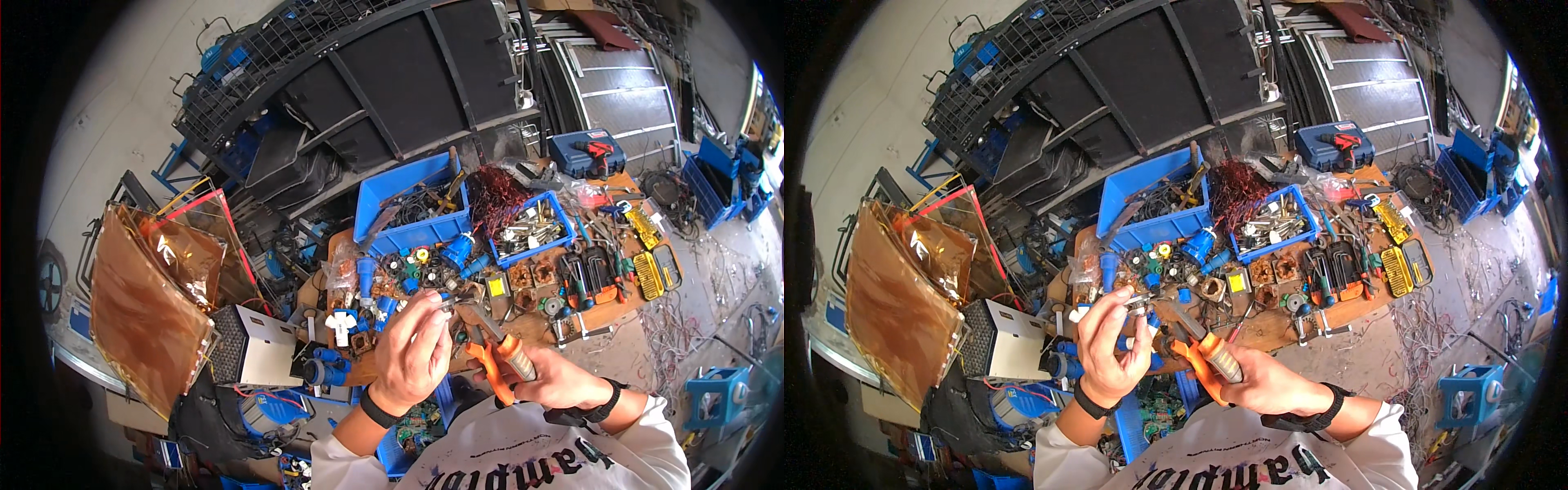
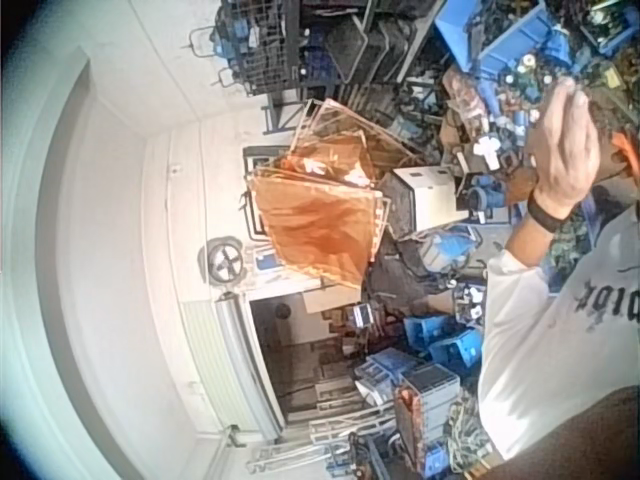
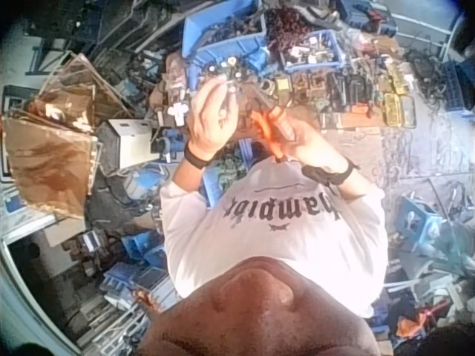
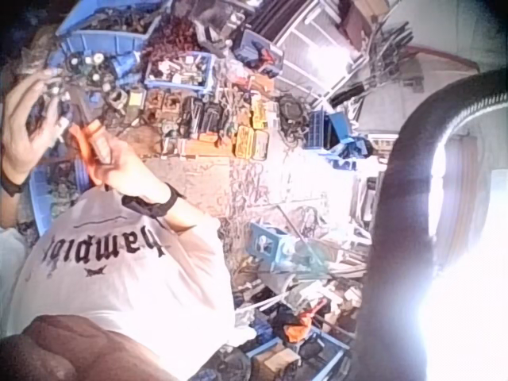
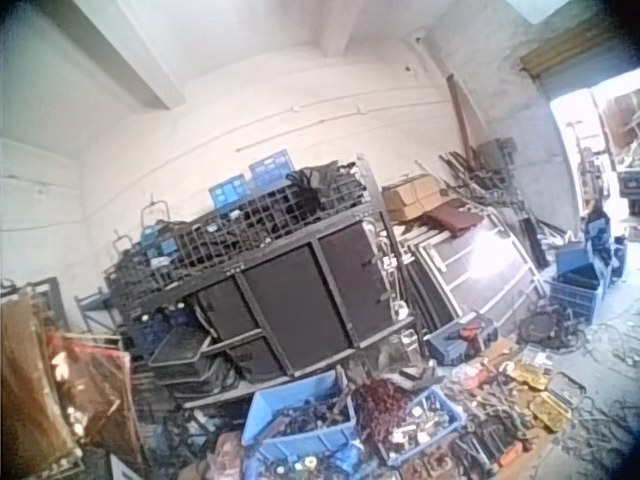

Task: The person holds a small, circular electronic component with wires and uses a pair of orange-handled pliers to strip the insulation from the wire ends. They repeatedly adjust the component and the pliers to access different sections of the wires, performing the stripping action multiple times throughout the clip.

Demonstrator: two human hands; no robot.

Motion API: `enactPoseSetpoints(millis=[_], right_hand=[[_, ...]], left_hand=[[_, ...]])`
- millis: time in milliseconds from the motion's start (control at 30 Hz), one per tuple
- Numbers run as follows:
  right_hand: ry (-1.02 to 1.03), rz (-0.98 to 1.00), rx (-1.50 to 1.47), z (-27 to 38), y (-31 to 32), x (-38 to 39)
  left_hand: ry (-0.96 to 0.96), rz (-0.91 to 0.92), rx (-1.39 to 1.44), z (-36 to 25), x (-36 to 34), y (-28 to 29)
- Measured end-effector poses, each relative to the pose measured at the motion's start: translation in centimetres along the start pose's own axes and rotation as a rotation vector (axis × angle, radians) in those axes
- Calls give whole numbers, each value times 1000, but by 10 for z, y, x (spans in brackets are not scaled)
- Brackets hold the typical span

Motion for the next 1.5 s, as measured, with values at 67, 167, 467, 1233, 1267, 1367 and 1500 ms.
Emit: enactPoseSetpoints(millis=[67, 167, 467, 1233, 1267, 1367, 1500], right_hand=[[-10, 15, -27, 3, -3, 0], [-12, -22, 75, 1, 1, -2], [-54, -111, 283, -3, 6, 3], [-26, -234, 459, 21, 8, 0], [28, -254, 454, 22, 8, 0], [-20, -225, 433, 21, 8, 0], [-33, -207, 479, 24, 6, 0]], left_hand=[[-13, -9, -6, -1, 1, 1], [-19, -14, -2, -1, 2, 0], [13, 19, -26, -2, 0, -2], [119, 114, 32, 6, 2, -17], [124, 107, 34, 7, 3, -18], [124, 94, 34, 8, 3, -18], [160, 40, 178, 16, 6, -16]])
Point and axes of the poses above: each hand's wrist, its own x-axis away from the middle knuckle, its own y-axis out of the back of the hand, z = x × y, the point moved 8 cm from there along -x, towards the middle knuckle, and after that the axes turned 13 degrees about z, right-handed, at the moved point
